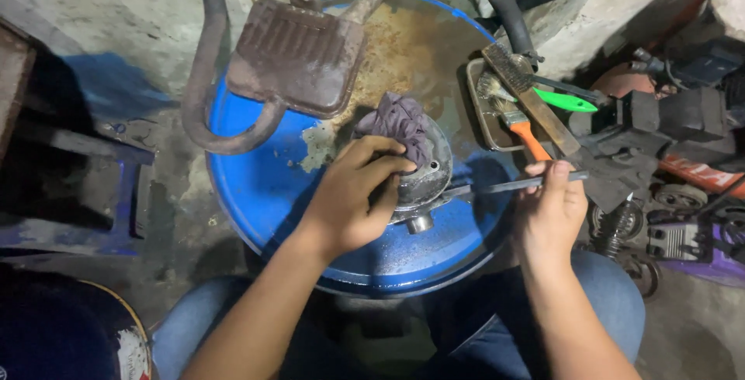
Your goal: Cleaning and inspecting a motorcycle engine cylinder using a cloth and a wrench on a makeshift workbench.
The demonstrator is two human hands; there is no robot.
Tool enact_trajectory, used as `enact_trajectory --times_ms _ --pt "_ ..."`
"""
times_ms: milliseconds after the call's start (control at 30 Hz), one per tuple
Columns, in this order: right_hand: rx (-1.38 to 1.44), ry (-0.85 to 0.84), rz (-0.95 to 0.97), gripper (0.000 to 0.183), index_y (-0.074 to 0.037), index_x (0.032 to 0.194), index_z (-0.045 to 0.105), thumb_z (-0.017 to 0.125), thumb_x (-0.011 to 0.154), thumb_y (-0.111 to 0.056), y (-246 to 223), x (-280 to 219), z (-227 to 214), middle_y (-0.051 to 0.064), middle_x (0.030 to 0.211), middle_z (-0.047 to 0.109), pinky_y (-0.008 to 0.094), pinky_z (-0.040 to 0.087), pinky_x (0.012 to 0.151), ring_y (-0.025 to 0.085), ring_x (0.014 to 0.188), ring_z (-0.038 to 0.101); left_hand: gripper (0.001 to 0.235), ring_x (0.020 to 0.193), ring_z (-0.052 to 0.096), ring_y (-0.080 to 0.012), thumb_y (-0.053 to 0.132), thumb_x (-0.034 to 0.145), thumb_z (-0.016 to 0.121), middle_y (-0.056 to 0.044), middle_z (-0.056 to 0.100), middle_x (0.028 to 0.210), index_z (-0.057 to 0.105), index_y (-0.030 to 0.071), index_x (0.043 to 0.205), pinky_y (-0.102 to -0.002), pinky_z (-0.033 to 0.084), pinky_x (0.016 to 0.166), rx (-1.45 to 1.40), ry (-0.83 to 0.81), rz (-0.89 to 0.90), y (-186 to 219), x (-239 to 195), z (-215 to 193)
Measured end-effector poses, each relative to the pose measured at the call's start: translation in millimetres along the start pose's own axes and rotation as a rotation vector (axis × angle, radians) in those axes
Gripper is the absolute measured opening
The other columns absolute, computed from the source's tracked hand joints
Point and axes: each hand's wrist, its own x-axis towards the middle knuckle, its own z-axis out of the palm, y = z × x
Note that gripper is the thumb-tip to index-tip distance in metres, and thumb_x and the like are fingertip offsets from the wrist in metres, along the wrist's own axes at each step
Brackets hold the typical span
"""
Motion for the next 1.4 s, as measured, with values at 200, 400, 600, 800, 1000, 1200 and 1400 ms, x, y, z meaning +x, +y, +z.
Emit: enact_trajectory --times_ms 200,400,600,800,1000,1200,1400 --pt "-0.087 -0.124 0.067 0.056 -0.006 0.108 0.080 0.059 0.136 -0.049 7.1 -25.0 11.5 0.004 0.070 0.062 0.023 0.046 0.059 0.011 0.061 0.060 0.020 0.121 0.085 -0.0438 0.003 0.108 0.075 -0.014 0.082 0.131 0.090 0.007 0.122 -0.049 0.066 0.109 0.004 -0.012 0.016 -2.8 -0.5 1.5" --pt "0.041 -0.052 0.028 0.040 -0.007 0.120 0.081 0.060 0.138 -0.036 6.3 -11.0 7.2 0.004 0.085 0.067 0.020 0.050 0.067 0.009 0.068 0.062 0.019 0.118 0.085 -0.0458 0.003 0.108 0.076 -0.016 0.081 0.129 0.089 0.004 0.122 -0.050 0.067 0.106 -0.008 -0.019 0.015 -0.1 0.4 -1.6" --pt "-0.017 -0.200 0.115 0.044 -0.005 0.118 0.085 0.061 0.134 -0.038 -7.1 -38.1 20.3 0.008 0.084 0.071 0.023 0.056 0.065 0.012 0.066 0.067 0.021 0.119 0.085 -0.0454 0.004 0.110 0.074 -0.015 0.082 0.128 0.091 0.008 0.123 -0.051 0.067 0.107 0.007 -0.027 -0.012 2.4 2.1 -1.3" --pt "-0.011 -0.154 0.037 0.040 -0.004 0.130 0.084 0.058 0.136 -0.034 -9.8 -19.2 10.0 0.004 0.082 0.066 0.020 0.049 0.067 0.007 0.066 0.059 0.023 0.122 0.084 -0.0478 0.007 0.110 0.075 -0.015 0.082 0.130 0.091 0.010 0.125 -0.053 0.067 0.107 0.005 -0.016 -0.045 -0.6 -1.6 1.6" --pt "-0.034 -0.197 0.072 0.036 -0.007 0.125 0.083 0.059 0.135 -0.032 -6.3 -37.4 17.0 0.009 0.095 0.079 0.023 0.055 0.068 0.011 0.067 0.065 0.021 0.122 0.085 -0.0454 0.007 0.109 0.077 -0.013 0.082 0.131 0.091 0.012 0.123 -0.052 0.067 0.110 0.009 -0.011 -0.017 -6.6 -3.9 5.1" --pt "0.059 -0.180 0.040 0.040 -0.002 0.133 0.081 0.056 0.137 -0.033 4.5 -26.2 8.0 0.011 0.088 0.072 0.022 0.056 0.063 0.012 0.062 0.065 0.021 0.121 0.085 -0.0439 0.007 0.109 0.077 -0.013 0.083 0.130 0.092 0.011 0.122 -0.051 0.067 0.110 0.014 -0.009 -0.032 -2.6 -1.5 2.1" --pt "0.117 -0.359 0.052 0.036 0.007 0.129 0.081 0.057 0.130 -0.019 4.7 -49.2 18.1 0.022 0.071 0.073 0.032 0.060 0.048 0.024 0.046 0.073 0.021 0.122 0.084 -0.0465 0.006 0.109 0.076 -0.015 0.083 0.131 0.091 0.010 0.123 -0.053 0.067 0.111 0.000 -0.025 -0.030 -1.4 -1.5 2.2"
